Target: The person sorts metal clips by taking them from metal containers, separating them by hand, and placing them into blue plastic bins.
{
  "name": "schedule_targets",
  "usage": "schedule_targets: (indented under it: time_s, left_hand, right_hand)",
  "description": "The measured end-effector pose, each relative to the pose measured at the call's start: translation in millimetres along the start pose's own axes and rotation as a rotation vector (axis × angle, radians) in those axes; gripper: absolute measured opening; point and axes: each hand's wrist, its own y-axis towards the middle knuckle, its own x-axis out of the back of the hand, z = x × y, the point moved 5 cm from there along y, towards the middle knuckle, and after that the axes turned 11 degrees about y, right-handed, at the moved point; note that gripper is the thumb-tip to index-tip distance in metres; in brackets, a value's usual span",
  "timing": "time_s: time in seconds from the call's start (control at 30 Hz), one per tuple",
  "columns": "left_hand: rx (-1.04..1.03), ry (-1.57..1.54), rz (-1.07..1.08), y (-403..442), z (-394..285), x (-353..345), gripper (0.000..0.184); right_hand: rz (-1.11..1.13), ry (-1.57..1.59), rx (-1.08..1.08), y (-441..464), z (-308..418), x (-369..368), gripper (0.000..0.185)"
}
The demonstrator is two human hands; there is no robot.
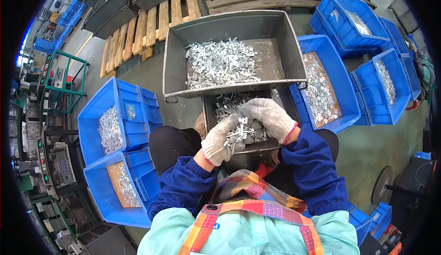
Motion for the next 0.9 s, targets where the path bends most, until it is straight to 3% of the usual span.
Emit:
schedule_targets:
  time_s: [0.1, 0.13, 0.17, 0.23, 0.27, 0.37, 0.4, 0.5, 0.53, 0.63, 0.67, 0.77, 0.8, 0.83, 0.9]
  left_hand:
    - [-0.032, -0.006, -0.032, 2, 0, 1, 0.029]
    - [-0.047, 0.003, -0.048, 4, 1, 5, 0.029]
    - [-0.057, 0.012, -0.066, 5, 3, 9, 0.029]
    - [-0.049, 0.032, -0.003, 4, -2, 9, 0.027]
    - [-0.039, 0.011, 0.001, 3, -2, 10, 0.029]
    - [-0.051, -0.028, -0.011, 0, -3, 4, 0.031]
    - [-0.062, -0.040, -0.019, -1, -4, -1, 0.031]
    - [-0.072, -0.085, -0.120, -11, -14, -25, 0.033]
    - [-0.092, -0.060, 0.014, -7, -11, -14, 0.034]
    - [-0.090, 0.001, -0.044, -3, -6, 1, 0.033]
    - [-0.069, 0.014, -0.116, -2, -2, 2, 0.031]
    - [-0.051, -0.004, -0.066, -5, -2, 10, 0.028]
    - [-0.032, -0.063, -0.045, -6, -8, 2, 0.031]
    - [-0.034, -0.134, -0.034, -8, -11, 0, 0.033]
    - [-0.047, -0.282, -0.011, -12, -18, 3, 0.036]
  right_hand:
    - [-0.110, -0.190, 0.089, -5, 12, -5, 0.027]
    - [-0.162, -0.669, 0.559, 3, 21, -8, 0.020]
    - [-0.215, -0.921, 0.748, -5, 18, -10, 0.019]
    - [-0.275, -1.095, 0.905, -14, 12, -20, 0.021]
    - [-0.193, -1.267, 1.078, -17, 8, -24, 0.023]
    - [-0.188, -0.514, 0.439, 3, 7, -5, 0.025]
    - [-0.150, -0.174, 0.101, -4, 7, -6, 0.029]
    - [-0.081, 0.183, 0.099, 0, -4, -7, 0.029]
    - [-0.061, -0.004, 0.043, -4, 4, -7, 0.024]
    - [-0.276, -1.148, 0.964, -15, 22, -27, 0.022]
    - [-0.319, -1.252, 0.816, -14, 12, -27, 0.020]
    - [-0.266, -0.544, 0.594, 9, -4, -8, 0.018]
    - [-0.270, -0.172, 0.483, 13, -8, 2, 0.018]
    - [-0.224, 0.202, 0.192, 0, 4, 5, 0.018]
    - [-0.159, 0.488, 0.264, 10, 3, 27, 0.018]
